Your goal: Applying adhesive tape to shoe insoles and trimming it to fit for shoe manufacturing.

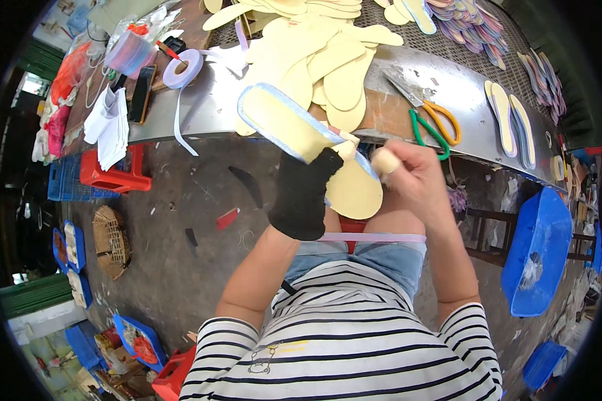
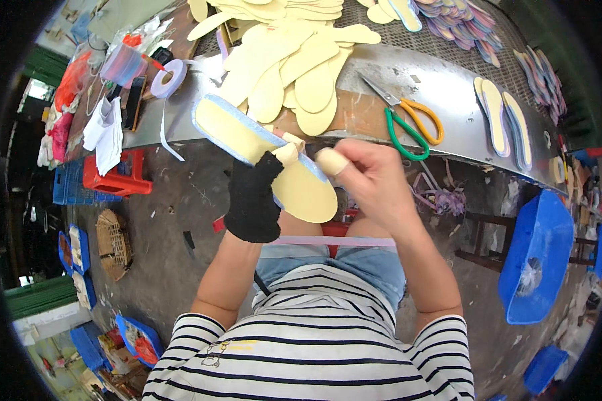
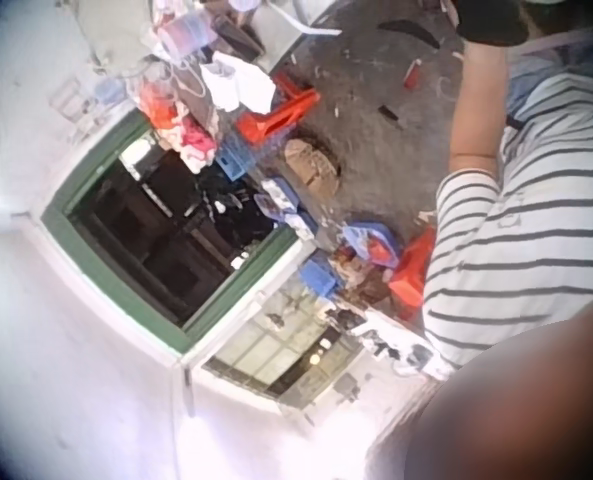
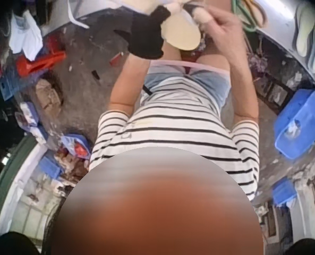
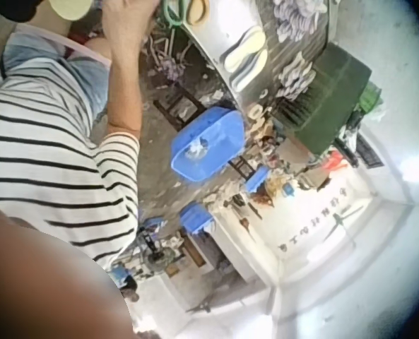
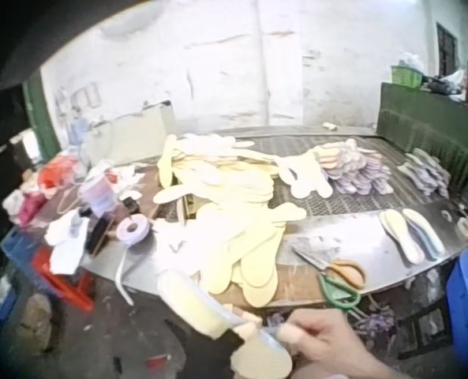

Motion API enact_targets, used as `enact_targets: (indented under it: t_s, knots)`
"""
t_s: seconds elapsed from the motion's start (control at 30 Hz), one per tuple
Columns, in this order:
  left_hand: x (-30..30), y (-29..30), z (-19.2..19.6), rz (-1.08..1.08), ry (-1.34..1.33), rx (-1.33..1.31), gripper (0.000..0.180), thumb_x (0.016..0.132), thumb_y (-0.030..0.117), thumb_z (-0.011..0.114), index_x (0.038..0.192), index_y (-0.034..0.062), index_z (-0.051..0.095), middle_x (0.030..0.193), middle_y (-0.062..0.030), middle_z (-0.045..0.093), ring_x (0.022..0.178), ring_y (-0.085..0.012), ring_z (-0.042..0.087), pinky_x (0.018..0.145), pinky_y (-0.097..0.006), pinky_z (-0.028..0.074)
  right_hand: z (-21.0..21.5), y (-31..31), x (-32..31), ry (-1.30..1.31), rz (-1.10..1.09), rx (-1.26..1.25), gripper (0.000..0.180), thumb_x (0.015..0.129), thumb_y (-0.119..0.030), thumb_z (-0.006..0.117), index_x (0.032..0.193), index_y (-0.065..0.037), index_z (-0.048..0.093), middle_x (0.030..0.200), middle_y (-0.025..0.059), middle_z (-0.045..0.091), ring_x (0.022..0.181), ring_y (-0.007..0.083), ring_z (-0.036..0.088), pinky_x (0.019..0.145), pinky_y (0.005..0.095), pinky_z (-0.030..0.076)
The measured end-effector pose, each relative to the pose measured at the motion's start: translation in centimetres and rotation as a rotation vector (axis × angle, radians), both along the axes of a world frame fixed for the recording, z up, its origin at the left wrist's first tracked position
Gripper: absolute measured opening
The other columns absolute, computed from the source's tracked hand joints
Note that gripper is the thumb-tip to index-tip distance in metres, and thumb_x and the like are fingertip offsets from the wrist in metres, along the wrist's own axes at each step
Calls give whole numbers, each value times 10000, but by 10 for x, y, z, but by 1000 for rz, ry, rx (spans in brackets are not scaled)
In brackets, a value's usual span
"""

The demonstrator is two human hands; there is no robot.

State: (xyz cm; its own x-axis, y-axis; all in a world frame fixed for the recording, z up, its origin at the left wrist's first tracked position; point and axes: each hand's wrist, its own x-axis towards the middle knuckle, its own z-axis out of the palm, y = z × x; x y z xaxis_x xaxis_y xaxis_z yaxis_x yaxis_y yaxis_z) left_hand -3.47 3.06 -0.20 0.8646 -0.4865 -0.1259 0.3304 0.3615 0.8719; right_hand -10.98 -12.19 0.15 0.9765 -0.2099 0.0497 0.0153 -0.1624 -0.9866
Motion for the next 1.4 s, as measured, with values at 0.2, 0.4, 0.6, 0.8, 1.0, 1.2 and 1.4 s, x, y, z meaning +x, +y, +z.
enact_targets:
  t_s: [0.2, 0.4, 0.6, 0.8, 1.0, 1.2, 1.4]
  knots:
    - [5, -6, 0, 62, 1, -45, 221, 767, 102, 675, 953, 36, 575, 850, -30, 606, 782, -110, 570, 668, -247, 456, -4, 23, -3, -223, -99, -427, 171, 799, -107, 644, 768, -7, 509, 694, 13, 492, 611, 40, 429, 514, 239, 354]
    - [1, -3, -1, -385, -334, 225, 329, 732, 201, 718, 974, 25, 583, 811, -33, 621, 679, -105, 563, 609, -265, 474, 12, -12, 5, -155, -179, 198, 176, 828, -183, 616, 890, -26, 566, 731, -56, 519, 678, 25, 440, 616, 180, 368]
    - [-11, -7, -11, -562, -449, 305, 451, 733, 246, 705, 1079, 4, 546, 894, -90, 621, 790, -162, 583, 701, -299, 481, 37, -28, 32, -112, 51, -210, 199, 861, -160, 558, 768, 15, 577, 596, -16, 504, 568, 48, 409, 522, 221, 359]
    - [26, -17, 10, -207, -358, 124, 165, 882, 101, 517, 986, -10, 580, 793, -35, 600, 751, -90, 539, 679, -252, 446, 19, -12, 29, -231, -173, -239, 214, 847, -160, 591, 731, 15, 549, 557, 0, 464, 538, 46, 368, 481, 219, 324]
    - [28, -28, 15, 32, -620, 212, 169, 889, 133, 524, 842, -14, 591, 664, 7, 549, 649, -42, 464, 564, -223, 386, 10, 1, 28, -269, -270, -237, 271, 876, -172, 575, 686, -8, 473, 576, -56, 368, 551, 40, 312, 471, 223, 264]
    - [31, -35, 9, 86, -436, 127, 152, 873, 129, 557, 851, -13, 608, 688, 54, 538, 640, -38, 436, 561, -215, 378, 8, 14, 30, -161, -199, -6, 264, 881, -163, 563, 688, -9, 470, 563, -42, 381, 553, 27, 336, 470, 210, 277]
    - [44, -32, 4, 168, -382, 58, 183, 894, 175, 553, 819, 18, 607, 679, 49, 534, 642, -29, 446, 550, -207, 379, -3, 21, 22, -182, -158, 40, 254, 876, -146, 554, 688, -8, 453, 565, -42, 401, 546, 35, 350, 474, 211, 295]
